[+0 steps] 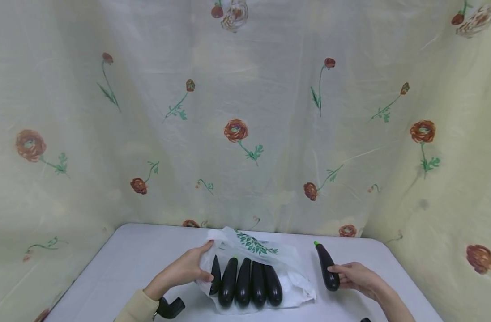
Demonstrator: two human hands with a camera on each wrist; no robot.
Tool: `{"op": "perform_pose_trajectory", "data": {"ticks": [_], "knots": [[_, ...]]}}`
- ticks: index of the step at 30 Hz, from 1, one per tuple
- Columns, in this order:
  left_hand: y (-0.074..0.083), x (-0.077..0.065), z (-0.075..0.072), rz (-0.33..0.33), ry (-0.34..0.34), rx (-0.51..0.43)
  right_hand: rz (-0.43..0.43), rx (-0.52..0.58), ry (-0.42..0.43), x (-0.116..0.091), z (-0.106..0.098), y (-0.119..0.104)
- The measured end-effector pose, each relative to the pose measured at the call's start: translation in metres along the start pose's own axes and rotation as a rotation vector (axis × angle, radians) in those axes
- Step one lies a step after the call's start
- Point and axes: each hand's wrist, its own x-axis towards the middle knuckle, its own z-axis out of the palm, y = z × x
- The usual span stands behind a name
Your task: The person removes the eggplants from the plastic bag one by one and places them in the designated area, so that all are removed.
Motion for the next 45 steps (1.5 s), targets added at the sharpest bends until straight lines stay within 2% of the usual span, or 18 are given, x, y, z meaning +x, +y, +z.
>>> {"op": "perform_pose_trajectory", "data": {"ticks": [4, 12, 17, 30, 45], "knots": [[0.001, 0.000, 0.000, -0.009, -0.001, 0.002, 0.049, -0.042, 0.087, 0.002, 0.003, 0.001], [0.002, -0.001, -0.001, -0.006, -0.006, 0.003, 0.068, -0.093, 0.150, 0.006, 0.008, 0.005], [0.002, -0.001, -0.002, -0.011, -0.010, -0.004, 0.064, -0.123, 0.160, 0.010, 0.009, 0.008], [0.000, 0.000, -0.001, -0.011, -0.012, -0.012, 0.092, -0.114, 0.180, 0.015, 0.012, 0.014], [0.002, -0.001, 0.001, -0.014, -0.016, -0.002, 0.075, -0.212, 0.192, 0.011, 0.007, 0.013]]}}
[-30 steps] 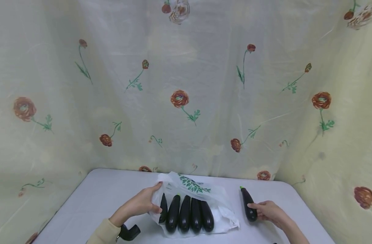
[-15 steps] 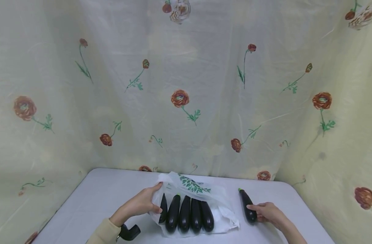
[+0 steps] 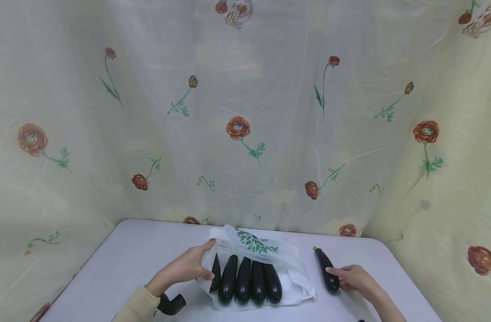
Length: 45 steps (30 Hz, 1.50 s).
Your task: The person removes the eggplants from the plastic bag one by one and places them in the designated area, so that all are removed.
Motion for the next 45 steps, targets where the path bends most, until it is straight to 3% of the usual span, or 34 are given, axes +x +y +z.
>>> {"op": "perform_pose_trajectory", "data": {"ticks": [5, 20, 26, 45], "knots": [[-0.001, 0.000, -0.002, -0.011, -0.002, -0.003, -0.060, 0.028, 0.037, -0.004, -0.004, 0.000], [-0.010, -0.003, -0.005, 0.004, 0.008, 0.010, -0.099, 0.063, 0.094, -0.011, -0.020, -0.002], [-0.009, -0.003, -0.004, 0.018, 0.000, 0.010, -0.126, 0.108, 0.098, -0.016, -0.013, -0.013], [-0.011, -0.004, -0.004, 0.047, 0.016, 0.011, -0.112, 0.087, -0.070, -0.042, 0.022, -0.062]]}}
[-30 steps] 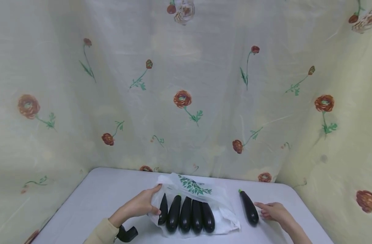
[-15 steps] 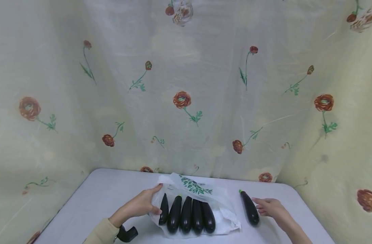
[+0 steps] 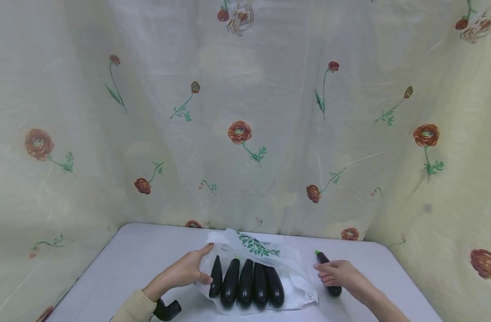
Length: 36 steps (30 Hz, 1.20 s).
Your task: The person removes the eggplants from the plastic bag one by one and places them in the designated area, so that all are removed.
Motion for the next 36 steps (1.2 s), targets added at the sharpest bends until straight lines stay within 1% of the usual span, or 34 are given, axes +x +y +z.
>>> {"op": "perform_pose_trajectory", "data": {"ticks": [8, 16, 19, 25, 27, 32, 36], "knots": [[0.000, 0.000, 0.000, -0.003, -0.011, -0.001, -0.052, 0.042, -0.111, -0.006, 0.022, -0.011], [-0.001, 0.000, 0.002, -0.021, -0.018, -0.004, -0.105, 0.093, -0.160, -0.006, 0.039, -0.017], [0.000, 0.001, 0.002, -0.026, -0.022, -0.001, -0.107, 0.102, -0.178, -0.008, 0.044, -0.019], [0.003, 0.001, 0.001, -0.028, -0.022, 0.006, -0.106, 0.093, -0.182, -0.007, 0.050, -0.022], [0.003, 0.001, 0.001, -0.031, -0.023, 0.004, -0.094, 0.084, -0.187, -0.006, 0.052, -0.022], [0.003, 0.001, 0.002, -0.042, -0.031, -0.012, -0.075, 0.066, -0.164, -0.003, 0.058, -0.019], [0.001, 0.001, 0.003, -0.038, -0.031, -0.012, -0.073, 0.063, -0.137, -0.002, 0.063, -0.020]]}}
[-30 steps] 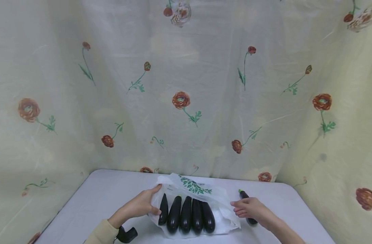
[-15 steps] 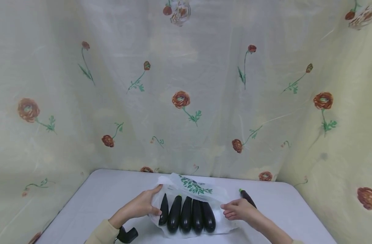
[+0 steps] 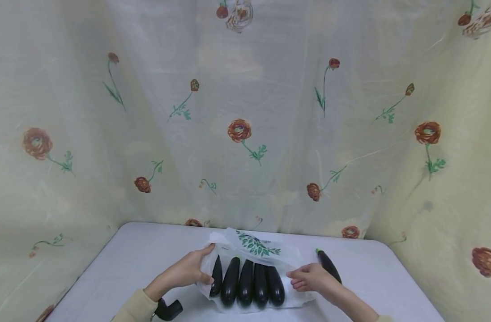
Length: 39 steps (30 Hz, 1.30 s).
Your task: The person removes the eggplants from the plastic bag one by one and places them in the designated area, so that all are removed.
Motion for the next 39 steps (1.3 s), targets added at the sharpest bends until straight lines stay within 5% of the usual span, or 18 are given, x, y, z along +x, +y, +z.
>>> {"op": "perform_pose_trajectory", "data": {"ticks": [39], "knots": [[-0.005, 0.000, 0.002, 0.013, 0.004, -0.007, 0.097, -0.094, 0.129, 0.015, 0.031, -0.001]]}}
